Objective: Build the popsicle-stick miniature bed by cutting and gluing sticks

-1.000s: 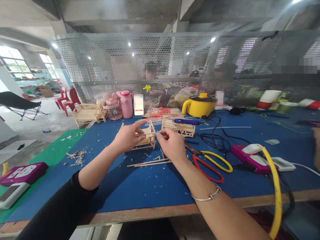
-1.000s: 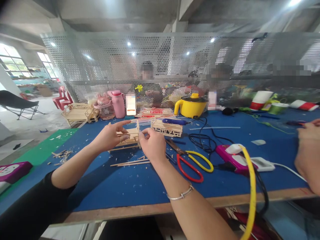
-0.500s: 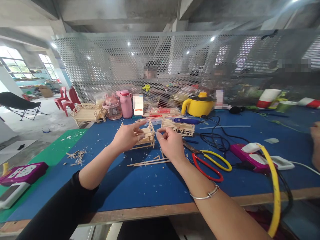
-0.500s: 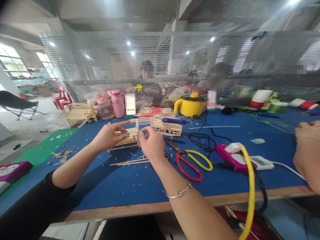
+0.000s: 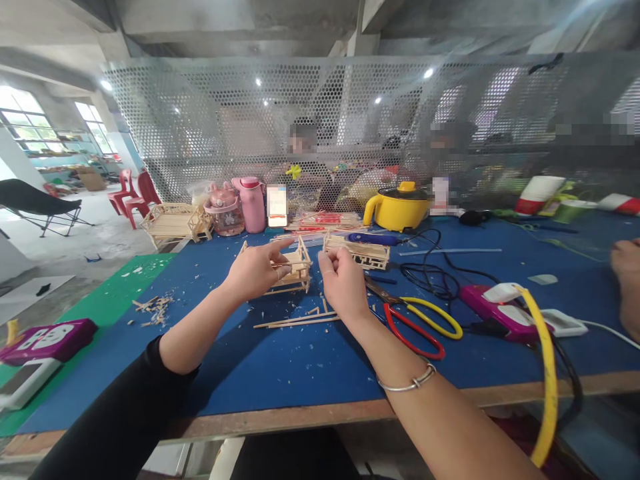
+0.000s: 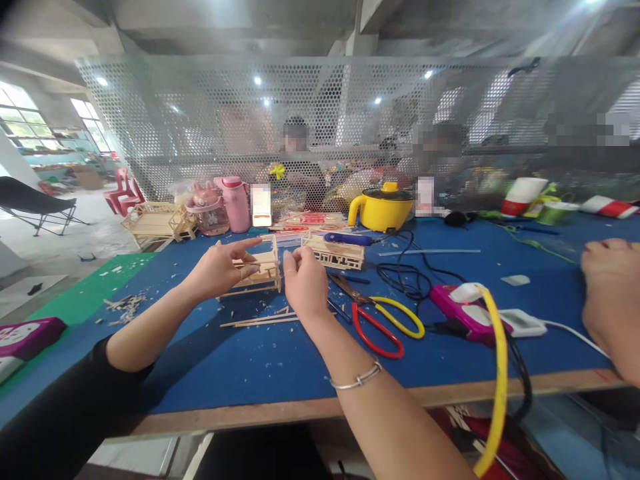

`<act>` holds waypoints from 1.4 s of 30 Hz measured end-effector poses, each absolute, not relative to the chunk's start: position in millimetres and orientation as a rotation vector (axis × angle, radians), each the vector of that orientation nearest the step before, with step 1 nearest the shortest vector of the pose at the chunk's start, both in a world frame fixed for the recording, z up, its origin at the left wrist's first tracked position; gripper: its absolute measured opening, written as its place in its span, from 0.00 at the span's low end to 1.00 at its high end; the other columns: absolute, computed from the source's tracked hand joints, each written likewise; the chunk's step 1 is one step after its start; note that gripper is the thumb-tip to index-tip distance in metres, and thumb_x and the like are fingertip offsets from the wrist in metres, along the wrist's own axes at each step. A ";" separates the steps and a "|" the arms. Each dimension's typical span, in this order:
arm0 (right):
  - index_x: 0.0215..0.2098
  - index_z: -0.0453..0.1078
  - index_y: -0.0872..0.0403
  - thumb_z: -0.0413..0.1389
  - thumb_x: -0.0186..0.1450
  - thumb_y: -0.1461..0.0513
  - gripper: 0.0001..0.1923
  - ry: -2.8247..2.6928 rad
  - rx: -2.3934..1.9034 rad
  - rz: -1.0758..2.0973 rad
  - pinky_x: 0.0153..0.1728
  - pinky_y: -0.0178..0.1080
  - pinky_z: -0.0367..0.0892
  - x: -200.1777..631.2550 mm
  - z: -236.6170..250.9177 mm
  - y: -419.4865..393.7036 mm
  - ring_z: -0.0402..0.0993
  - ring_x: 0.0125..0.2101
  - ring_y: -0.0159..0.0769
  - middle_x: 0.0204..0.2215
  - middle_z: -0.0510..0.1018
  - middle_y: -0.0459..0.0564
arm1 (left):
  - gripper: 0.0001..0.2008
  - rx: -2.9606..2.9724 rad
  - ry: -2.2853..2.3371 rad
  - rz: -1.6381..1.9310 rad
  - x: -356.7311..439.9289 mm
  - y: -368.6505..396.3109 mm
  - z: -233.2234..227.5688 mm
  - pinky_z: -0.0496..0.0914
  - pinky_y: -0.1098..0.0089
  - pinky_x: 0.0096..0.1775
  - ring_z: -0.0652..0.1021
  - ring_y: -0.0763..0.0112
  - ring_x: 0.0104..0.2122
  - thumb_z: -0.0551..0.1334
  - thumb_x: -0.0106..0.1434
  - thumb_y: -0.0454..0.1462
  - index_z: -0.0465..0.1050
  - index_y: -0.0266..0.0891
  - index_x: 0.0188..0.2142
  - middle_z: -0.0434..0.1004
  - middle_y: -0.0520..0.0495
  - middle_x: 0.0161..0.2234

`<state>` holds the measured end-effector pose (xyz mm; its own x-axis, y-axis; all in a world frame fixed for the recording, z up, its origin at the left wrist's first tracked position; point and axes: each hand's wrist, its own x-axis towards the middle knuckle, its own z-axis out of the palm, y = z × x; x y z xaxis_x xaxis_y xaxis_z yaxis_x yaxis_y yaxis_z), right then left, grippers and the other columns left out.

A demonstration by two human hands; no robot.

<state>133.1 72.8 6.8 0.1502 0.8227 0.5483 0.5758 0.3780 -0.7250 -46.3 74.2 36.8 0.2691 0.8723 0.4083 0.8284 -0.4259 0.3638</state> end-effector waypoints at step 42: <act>0.26 0.77 0.50 0.54 0.56 0.57 0.10 -1.951 -1.281 0.265 0.24 0.34 0.58 135.5 7.8 68.5 0.67 0.20 0.30 0.18 0.75 0.44 | 0.29 2.502 1.621 0.721 -47.0 75.8 38.0 0.67 0.62 0.43 0.77 0.61 0.41 0.58 0.57 0.40 0.58 0.51 0.59 0.81 0.53 0.39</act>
<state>135.5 68.5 7.8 -0.1956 0.8513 0.4869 0.6906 0.4721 -0.5480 -47.0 75.8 38.0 0.3316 0.8784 0.3441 0.8438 -0.4393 0.3083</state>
